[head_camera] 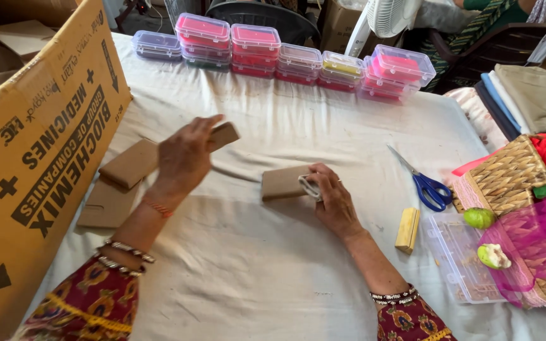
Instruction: The recorder wraps small brown rectangular items in pink mesh fabric and secures them.
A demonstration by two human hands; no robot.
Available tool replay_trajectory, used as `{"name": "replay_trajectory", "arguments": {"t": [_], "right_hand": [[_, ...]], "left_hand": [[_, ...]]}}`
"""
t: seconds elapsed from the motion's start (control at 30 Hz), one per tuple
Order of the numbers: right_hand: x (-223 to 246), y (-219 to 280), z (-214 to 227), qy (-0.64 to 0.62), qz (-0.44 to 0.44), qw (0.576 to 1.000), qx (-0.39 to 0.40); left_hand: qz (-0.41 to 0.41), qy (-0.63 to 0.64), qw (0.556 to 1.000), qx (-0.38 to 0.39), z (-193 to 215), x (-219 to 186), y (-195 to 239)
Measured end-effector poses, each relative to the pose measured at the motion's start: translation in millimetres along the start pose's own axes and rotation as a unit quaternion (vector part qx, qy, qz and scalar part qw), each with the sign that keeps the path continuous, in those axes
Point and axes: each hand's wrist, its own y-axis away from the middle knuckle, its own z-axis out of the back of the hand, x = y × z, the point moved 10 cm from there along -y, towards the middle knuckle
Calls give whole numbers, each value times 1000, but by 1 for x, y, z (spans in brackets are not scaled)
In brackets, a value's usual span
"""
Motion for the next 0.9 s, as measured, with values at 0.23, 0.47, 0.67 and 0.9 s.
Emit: {"name": "replay_trajectory", "arguments": {"t": [0.23,0.47,0.67,0.9], "right_hand": [[-80,27,13,27,-236,971,-41],[-92,31,14,-26,-260,963,-71],[-98,35,11,-47,-289,954,-68],[-82,25,-7,-137,-339,930,41]], "left_hand": [[-103,79,991,-21,-66,-84,-13],[-221,-17,975,-3,-140,-159,9],[-176,29,940,290,-186,-149,29],[-20,66,949,308,-191,-81,47]]}}
